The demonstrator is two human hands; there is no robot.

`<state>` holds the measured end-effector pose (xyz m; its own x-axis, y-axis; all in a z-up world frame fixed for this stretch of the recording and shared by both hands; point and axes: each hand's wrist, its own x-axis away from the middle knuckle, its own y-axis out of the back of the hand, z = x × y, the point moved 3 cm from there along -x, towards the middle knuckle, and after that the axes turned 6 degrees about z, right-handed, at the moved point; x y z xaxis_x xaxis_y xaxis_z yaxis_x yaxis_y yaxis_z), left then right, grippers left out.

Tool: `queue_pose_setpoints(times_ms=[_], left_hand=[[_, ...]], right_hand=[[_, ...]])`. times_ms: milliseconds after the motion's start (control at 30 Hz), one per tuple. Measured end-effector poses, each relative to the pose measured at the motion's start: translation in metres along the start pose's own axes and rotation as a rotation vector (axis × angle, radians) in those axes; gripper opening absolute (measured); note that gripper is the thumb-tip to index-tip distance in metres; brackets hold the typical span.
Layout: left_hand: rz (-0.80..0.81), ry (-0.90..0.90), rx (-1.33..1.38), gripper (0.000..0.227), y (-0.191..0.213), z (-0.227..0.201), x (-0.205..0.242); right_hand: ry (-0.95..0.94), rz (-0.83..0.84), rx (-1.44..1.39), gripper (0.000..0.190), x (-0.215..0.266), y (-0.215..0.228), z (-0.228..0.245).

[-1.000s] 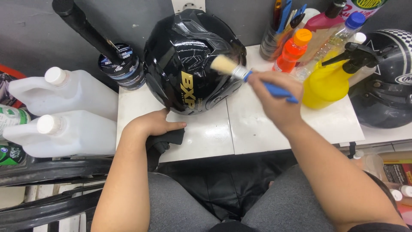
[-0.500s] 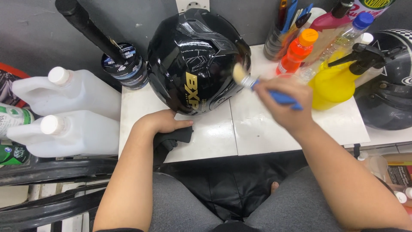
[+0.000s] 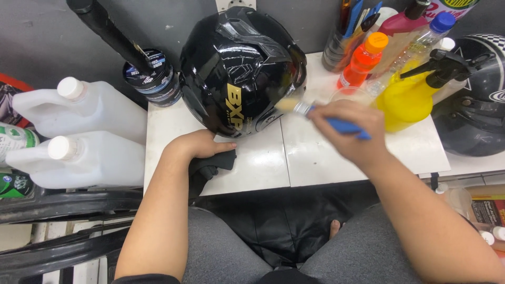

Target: The person applies a clear liquid to a black motorcycle helmet using a brush, repeatedly dipping the brush into a small cup and spreading the liquid over the helmet's surface. The person rotates the helmet to cover different areas and occasionally wipes the surface with a black cloth.

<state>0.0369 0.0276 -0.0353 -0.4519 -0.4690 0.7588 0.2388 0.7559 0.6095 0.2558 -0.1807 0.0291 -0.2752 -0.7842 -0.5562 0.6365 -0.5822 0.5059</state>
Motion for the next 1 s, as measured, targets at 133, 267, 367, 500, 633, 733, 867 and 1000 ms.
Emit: queue_pose_setpoints(times_ms=[133,267,367,500,633,733,867,1000], left_hand=[[-0.02,-0.017,0.042,0.1,0.001,0.004,-0.001],[-0.056,-0.032,0.089,0.101,0.006,0.008,0.006],[-0.089,-0.049,0.172,0.106,0.009,0.01,0.008],[-0.196,-0.166,0.448,0.11,0.02,0.021,0.007],[-0.177,-0.221,0.559,0.101,0.018,0.029,0.005],[-0.16,-0.23,0.548,0.098,0.013,0.035,-0.007],[-0.16,-0.251,0.541,0.084,0.011,0.035,-0.008],[-0.168,-0.265,0.525,0.08,0.008,0.038,-0.014]], right_hand=[[-0.045,-0.057,0.063,0.005,0.0,0.006,-0.015],[-0.003,0.035,-0.066,0.008,0.003,-0.01,0.017],[0.05,0.02,-0.085,0.008,0.003,-0.01,0.0],[0.099,-0.112,-0.035,0.007,0.0,0.005,-0.016],[0.199,-0.033,-0.052,0.007,0.009,-0.023,0.009],[0.257,0.14,-0.124,0.013,0.005,-0.047,0.03],[0.333,-0.041,0.008,0.011,-0.003,-0.037,0.009],[0.347,0.0,0.078,0.01,-0.005,-0.042,0.015]])
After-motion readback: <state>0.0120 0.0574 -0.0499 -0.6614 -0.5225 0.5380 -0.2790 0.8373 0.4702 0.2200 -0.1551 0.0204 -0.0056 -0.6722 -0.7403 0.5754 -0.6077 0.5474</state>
